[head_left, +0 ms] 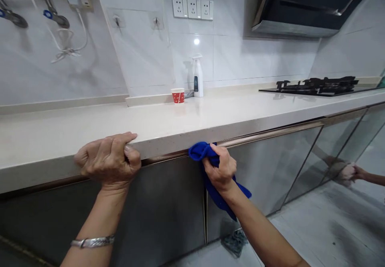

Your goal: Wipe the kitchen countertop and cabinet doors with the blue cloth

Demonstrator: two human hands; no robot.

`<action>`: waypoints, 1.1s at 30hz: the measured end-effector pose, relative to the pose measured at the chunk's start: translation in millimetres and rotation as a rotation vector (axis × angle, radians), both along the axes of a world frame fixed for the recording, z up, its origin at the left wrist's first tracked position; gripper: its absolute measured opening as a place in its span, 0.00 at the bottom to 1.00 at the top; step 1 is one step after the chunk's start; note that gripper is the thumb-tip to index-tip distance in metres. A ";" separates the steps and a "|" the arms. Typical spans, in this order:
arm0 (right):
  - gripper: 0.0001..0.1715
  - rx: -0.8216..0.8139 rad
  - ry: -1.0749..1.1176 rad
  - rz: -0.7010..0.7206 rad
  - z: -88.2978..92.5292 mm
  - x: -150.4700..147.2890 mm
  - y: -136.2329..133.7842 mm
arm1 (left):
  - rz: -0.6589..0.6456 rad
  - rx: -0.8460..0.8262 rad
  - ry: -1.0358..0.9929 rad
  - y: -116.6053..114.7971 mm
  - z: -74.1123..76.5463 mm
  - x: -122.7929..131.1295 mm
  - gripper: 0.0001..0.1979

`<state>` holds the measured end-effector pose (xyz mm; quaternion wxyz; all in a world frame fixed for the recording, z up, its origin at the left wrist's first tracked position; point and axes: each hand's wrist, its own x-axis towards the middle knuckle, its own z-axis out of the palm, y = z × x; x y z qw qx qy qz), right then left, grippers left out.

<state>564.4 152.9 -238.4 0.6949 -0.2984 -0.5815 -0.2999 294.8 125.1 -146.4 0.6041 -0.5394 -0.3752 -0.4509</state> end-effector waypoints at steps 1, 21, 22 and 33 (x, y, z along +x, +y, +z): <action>0.17 0.014 0.025 -0.025 1.3 -6.1 6.4 | -0.004 -0.010 0.005 -1.2 -0.2 0.1 0.13; 0.09 -0.161 0.122 -0.037 0.9 -107.5 -7.5 | -0.123 -0.075 -0.103 -1.5 -5.6 6.5 0.12; 0.09 -0.174 0.077 -0.018 0.5 -115.1 -8.7 | -0.121 -0.080 -0.090 -1.8 -5.3 5.6 0.13; 0.12 -0.317 -0.639 0.221 15.3 -64.9 -25.0 | -0.051 -0.186 -0.079 -12.5 -2.4 5.1 0.12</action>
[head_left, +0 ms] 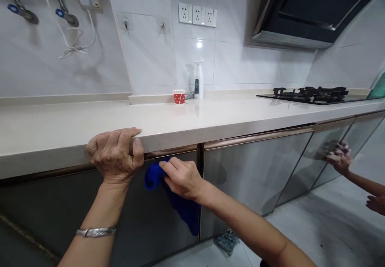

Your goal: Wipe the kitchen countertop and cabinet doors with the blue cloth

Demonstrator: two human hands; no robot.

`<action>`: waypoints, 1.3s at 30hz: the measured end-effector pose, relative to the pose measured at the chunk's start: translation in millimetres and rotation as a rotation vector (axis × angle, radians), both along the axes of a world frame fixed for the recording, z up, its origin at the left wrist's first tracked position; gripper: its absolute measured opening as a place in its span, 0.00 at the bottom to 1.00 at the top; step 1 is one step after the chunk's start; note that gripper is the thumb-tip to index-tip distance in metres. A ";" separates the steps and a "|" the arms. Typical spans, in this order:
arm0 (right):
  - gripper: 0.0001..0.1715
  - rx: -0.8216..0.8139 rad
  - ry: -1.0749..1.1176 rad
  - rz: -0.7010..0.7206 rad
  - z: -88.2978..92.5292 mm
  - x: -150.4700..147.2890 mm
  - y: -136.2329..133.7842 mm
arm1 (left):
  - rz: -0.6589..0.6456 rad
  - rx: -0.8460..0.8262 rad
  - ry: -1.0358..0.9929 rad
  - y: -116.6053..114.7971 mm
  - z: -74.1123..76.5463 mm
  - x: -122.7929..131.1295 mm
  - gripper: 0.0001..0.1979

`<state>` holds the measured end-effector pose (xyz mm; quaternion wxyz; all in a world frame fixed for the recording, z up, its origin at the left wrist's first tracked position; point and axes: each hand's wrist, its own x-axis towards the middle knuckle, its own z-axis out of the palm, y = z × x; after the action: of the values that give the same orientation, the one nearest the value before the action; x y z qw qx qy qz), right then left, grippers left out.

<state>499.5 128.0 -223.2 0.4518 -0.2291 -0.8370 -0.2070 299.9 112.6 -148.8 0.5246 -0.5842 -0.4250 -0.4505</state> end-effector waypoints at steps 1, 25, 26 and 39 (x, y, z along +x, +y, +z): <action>0.14 0.027 -0.030 0.020 0.2 8.5 -1.3 | -0.016 -0.022 -0.001 -1.9 0.4 0.2 0.12; 0.14 -1.134 0.861 0.567 37.2 -65.5 -43.5 | -0.058 -0.496 0.418 -53.3 20.4 -27.0 0.21; 0.14 -1.117 0.828 0.546 36.8 -64.5 -43.3 | -0.049 -0.477 0.427 -52.8 18.8 -26.5 0.18; 0.19 0.290 0.335 -0.242 86.7 106.5 39.9 | -0.127 -0.377 0.181 -55.0 -12.6 -14.9 0.13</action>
<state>606.1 167.8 -136.5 0.5844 -0.2914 -0.6784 -0.3366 285.0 57.7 -161.5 0.4126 -0.7356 -0.4155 -0.3407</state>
